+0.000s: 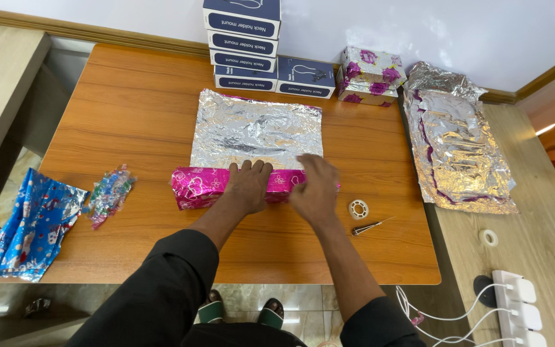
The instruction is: The person wraps a small rectangular box with pink patterned wrapping paper on a wooden table. They fold the paper edges, apply clear tape to secure the folds, and use a utility knife to cut the tape. The wrapped box remains on the table at the end.
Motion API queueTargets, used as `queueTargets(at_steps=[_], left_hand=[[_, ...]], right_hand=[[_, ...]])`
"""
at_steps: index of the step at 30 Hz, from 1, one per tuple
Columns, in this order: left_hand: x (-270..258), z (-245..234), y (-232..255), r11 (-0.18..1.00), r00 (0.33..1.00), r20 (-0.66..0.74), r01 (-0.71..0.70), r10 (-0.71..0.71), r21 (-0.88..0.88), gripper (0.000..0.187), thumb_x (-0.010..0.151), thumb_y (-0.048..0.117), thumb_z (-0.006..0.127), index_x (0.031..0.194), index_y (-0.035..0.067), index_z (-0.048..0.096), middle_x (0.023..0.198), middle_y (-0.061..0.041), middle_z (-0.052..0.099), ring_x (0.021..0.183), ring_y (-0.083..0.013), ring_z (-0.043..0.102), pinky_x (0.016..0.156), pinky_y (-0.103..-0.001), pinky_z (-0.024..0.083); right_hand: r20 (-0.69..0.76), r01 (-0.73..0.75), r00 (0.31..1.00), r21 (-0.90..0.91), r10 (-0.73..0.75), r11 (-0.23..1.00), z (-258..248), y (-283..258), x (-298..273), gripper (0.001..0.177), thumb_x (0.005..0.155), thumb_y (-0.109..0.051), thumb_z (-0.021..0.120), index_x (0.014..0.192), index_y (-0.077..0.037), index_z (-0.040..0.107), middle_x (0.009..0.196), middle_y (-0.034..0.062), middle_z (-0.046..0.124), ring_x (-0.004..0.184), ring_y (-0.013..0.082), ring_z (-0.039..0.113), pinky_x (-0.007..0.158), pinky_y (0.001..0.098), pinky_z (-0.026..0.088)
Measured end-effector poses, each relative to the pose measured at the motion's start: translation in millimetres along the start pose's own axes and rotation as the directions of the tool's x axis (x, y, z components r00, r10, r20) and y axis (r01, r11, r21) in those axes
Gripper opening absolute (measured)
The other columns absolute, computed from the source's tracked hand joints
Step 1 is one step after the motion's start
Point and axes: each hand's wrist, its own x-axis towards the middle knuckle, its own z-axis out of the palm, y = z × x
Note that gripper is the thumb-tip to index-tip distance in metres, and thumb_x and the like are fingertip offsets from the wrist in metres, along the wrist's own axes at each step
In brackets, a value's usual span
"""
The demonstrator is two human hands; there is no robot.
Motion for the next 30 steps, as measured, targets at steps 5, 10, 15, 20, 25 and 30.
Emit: queueTargets(at_steps=[5,10,15,20,25,30], left_hand=[[-1,1,-6,0.999,0.997,-0.059,-0.041,0.040,-0.009,0.088,0.075,0.028,0.083,0.147,0.007,0.039,0.135,-0.009,0.052,0.127,-0.0318,0.048,0.104,-0.053,0.038],[-5,6,-19,0.994,0.989,-0.105,-0.108,0.109,0.013,0.087,0.074,0.038,0.080,0.148,0.009,0.046,0.137,-0.008,0.056,0.129,-0.0283,0.052,0.107,-0.050,0.041],[-19,13,-74,0.997,0.992,-0.118,-0.043,0.036,-0.058,0.101,0.073,0.071,0.078,0.149,0.015,0.042,0.145,-0.015,0.048,0.138,-0.0346,0.041,0.115,-0.065,0.025],[-45,36,-161,0.942,0.918,-0.248,0.262,-0.311,-0.212,0.084,0.067,0.031,0.074,0.145,0.013,0.048,0.142,-0.017,0.050,0.135,-0.0355,0.046,0.107,-0.063,0.032],[-50,49,-199,-0.002,0.843,0.152,0.176,-0.516,-0.984,0.066,0.088,0.038,0.062,0.137,-0.005,0.051,0.103,-0.019,0.067,0.093,-0.0328,0.065,0.088,-0.056,0.045],[-55,35,-169,0.062,0.787,0.244,0.336,-0.567,-0.940,0.067,0.086,0.043,0.076,0.133,0.000,0.058,0.099,-0.011,0.068,0.085,-0.0211,0.065,0.076,-0.043,0.048]], right_hand=[[0.559,0.042,0.826,-0.179,0.067,0.983,12,-53,-9,0.106,0.071,-0.019,0.074,0.158,-0.002,0.016,0.166,0.0126,0.022,0.157,0.0309,0.008,0.119,0.0702,-0.004],[0.525,0.124,0.851,-0.239,0.020,0.963,21,-53,-16,0.103,0.086,-0.029,0.072,0.162,-0.004,0.008,0.170,0.0130,0.010,0.158,0.0308,0.000,0.120,0.0684,-0.005],[0.596,0.093,0.802,-0.209,0.051,0.973,22,-48,-15,0.102,0.088,-0.035,0.072,0.161,-0.006,0.007,0.170,0.0130,0.006,0.158,0.0305,-0.003,0.122,0.0647,-0.006],[0.637,0.082,0.767,-0.215,0.076,0.973,13,-53,-12,0.107,0.087,-0.037,0.074,0.161,-0.008,0.003,0.171,0.0123,0.002,0.158,0.0301,-0.006,0.123,0.0639,-0.007],[0.642,0.081,0.761,-0.233,0.091,0.969,12,-58,-9,0.111,0.087,-0.038,0.075,0.162,-0.009,0.000,0.171,0.0120,0.000,0.158,0.0301,-0.007,0.123,0.0639,-0.007],[0.675,0.072,0.727,-0.258,0.126,0.964,13,-60,-7,0.112,0.087,-0.038,0.075,0.162,-0.011,-0.004,0.172,0.0107,-0.004,0.158,0.0289,-0.011,0.123,0.0635,-0.008]])
